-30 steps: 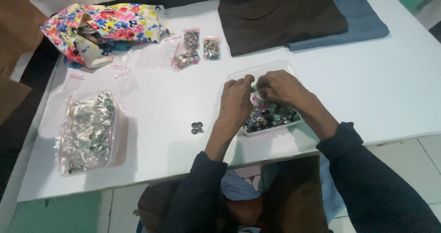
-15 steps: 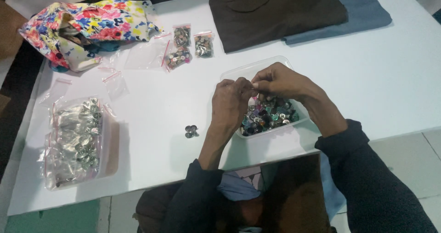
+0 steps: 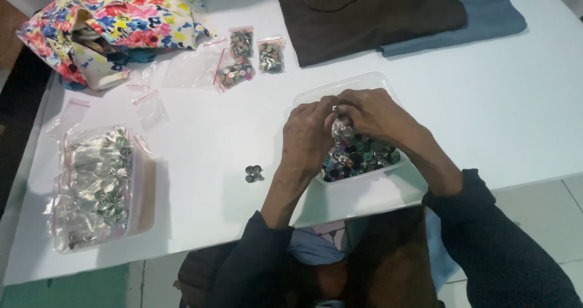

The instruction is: The person sorts small buttons from a plastic container onto a white table, picking them out by hand. They then place the sorted buttons into small plastic bags and seal them.

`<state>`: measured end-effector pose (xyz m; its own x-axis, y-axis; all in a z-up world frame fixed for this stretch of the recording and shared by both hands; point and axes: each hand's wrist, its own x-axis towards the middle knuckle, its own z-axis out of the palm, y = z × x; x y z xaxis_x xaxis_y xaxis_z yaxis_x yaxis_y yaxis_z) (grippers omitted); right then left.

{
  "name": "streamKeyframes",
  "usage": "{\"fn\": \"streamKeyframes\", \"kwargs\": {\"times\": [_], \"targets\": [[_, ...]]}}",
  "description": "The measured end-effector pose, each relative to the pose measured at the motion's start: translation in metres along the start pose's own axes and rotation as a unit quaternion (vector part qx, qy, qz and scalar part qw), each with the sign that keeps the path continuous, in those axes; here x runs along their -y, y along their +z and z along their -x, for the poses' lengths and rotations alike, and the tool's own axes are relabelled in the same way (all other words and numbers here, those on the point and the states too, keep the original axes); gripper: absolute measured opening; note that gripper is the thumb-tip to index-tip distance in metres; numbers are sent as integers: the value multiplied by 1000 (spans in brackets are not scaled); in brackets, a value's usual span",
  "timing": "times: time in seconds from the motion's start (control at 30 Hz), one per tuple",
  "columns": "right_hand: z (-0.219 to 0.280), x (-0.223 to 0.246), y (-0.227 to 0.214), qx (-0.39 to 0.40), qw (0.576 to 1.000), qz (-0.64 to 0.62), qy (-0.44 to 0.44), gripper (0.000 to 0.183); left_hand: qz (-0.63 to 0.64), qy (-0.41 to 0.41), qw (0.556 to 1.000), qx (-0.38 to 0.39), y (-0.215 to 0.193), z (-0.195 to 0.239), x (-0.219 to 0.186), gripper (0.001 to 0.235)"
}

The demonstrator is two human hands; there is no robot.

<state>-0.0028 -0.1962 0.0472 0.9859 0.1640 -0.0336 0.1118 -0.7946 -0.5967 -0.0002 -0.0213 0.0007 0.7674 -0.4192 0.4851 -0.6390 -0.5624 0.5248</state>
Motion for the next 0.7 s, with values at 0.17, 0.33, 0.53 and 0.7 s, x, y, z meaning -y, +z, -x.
{"fn": "streamKeyframes", "kwargs": {"times": [0.17,0.33,0.53,0.7], "targets": [[9,12,3,68,982,178,8,18,4,26,1000,-15,5,1,5,20],[-6,-11,31,50,977,204,-34,13,13,21,1000,-19,-2,2,3,19],[-1,9,28,58,969,228,-71,19,22,9,998,-51,1,4,3,23],[-4,0,37,69,920,364,-130,16,34,-6,998,-59,7,2,11,18]]}}
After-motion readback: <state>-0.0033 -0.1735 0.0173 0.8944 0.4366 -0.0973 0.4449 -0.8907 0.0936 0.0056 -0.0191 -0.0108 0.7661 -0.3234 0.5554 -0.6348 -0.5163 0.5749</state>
